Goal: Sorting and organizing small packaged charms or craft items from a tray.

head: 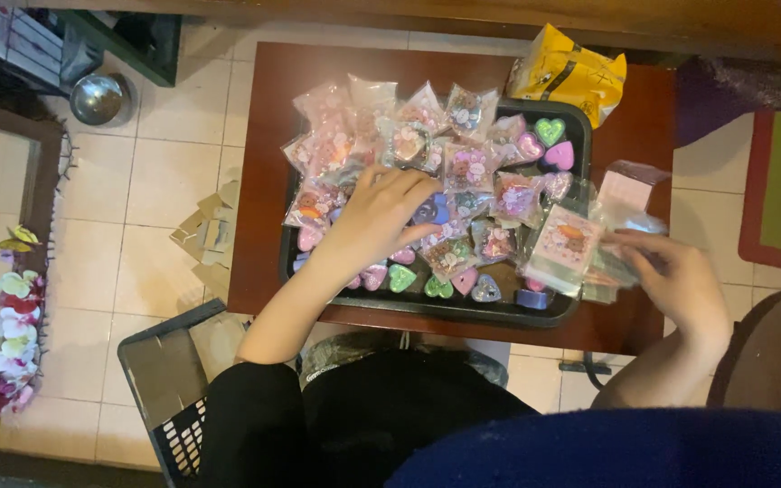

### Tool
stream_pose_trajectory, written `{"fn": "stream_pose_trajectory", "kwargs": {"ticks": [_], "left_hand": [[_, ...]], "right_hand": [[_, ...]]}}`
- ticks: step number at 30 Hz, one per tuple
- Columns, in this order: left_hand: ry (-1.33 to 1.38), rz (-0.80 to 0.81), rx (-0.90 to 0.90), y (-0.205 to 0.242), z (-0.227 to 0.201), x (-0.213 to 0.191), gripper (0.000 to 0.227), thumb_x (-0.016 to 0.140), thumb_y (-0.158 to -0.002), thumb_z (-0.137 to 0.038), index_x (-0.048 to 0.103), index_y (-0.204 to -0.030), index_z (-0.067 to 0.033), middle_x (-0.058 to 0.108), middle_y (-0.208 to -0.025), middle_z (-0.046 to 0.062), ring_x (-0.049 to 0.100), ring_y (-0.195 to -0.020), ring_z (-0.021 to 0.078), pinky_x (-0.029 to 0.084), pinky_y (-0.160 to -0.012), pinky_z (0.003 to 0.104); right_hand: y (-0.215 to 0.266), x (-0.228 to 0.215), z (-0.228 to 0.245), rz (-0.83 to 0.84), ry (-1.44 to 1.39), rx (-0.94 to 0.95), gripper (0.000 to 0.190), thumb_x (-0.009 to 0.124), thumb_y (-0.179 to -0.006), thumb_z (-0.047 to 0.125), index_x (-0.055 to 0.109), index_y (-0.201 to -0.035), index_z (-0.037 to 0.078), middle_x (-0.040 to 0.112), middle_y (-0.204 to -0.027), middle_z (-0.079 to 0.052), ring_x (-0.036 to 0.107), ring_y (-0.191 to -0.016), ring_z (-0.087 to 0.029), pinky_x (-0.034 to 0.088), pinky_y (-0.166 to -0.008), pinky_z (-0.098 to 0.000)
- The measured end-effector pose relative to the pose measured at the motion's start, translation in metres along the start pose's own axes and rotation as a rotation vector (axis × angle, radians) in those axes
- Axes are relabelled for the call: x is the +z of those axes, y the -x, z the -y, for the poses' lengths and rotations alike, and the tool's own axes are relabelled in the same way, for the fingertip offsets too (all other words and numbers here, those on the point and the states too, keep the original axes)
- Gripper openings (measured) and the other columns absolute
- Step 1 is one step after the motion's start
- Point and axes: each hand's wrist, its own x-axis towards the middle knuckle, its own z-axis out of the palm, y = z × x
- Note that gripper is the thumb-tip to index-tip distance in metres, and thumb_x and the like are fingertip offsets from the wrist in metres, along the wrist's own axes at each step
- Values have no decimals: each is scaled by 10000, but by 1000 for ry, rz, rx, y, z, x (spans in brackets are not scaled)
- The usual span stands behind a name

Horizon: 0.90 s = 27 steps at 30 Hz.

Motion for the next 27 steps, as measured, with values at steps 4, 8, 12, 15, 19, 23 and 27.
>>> {"fn": "stream_pose_trajectory", "kwargs": {"ticks": [4,8,12,15,19,23,27], "left_hand": [[-4,-13,38,-5,-12,5,535,820,-822,-329,625,-1258,-86,656,-1233,93,613,-1167,282,390,-1048,464],[137,105,98,-40,-48,42,504,759,-842,-460,654,-1200,-120,707,-1151,55,662,-1119,232,435,-1055,456],[330,390,166,-100,-109,117,515,597,-943,-609,652,-1172,-151,751,-1052,28,752,-1010,183,518,-1023,414],[235,79,338,-118,-110,209,573,649,-891,-579,572,-1157,-77,725,-1073,114,708,-1052,288,450,-969,506],[131,223,211,-115,-108,197,686,630,-884,-554,497,-1344,-63,710,-1082,146,685,-1028,324,454,-961,462],[182,-44,325,-115,-98,222,612,605,-889,-553,531,-1252,-65,719,-1142,146,656,-1142,308,432,-1057,475],[-2,104,256,-114,-104,240,635,624,-836,-622,564,-1192,-100,713,-1055,147,646,-1082,332,437,-978,514]], "right_hand": [[-8,-2,5,-41,13,121,207,786,-929,138,765,-1095,16,779,-1136,-114,688,-967,-179,541,-844,-326],[-27,-1,-36,44,-337,-33,192,743,-925,88,584,-844,17,722,-1211,-105,639,-963,-137,523,-796,-278],[-38,10,-58,40,-481,-137,153,692,-993,98,579,-908,40,683,-1236,-120,637,-1061,-117,528,-907,-251],[-47,15,-75,12,-428,-83,156,653,-1036,127,569,-937,41,697,-1185,-101,637,-997,-111,533,-847,-250],[-50,13,-106,-17,-662,138,170,636,-1125,194,558,-1045,66,625,-979,-62,573,-831,-96,479,-674,-247],[-45,13,-76,-72,-644,92,148,595,-1127,215,563,-1092,76,628,-914,-3,562,-773,-64,465,-644,-216],[-47,10,-51,-222,-343,18,150,623,-1166,193,566,-1156,55,579,-744,-34,526,-620,-111,393,-532,-265]]}}
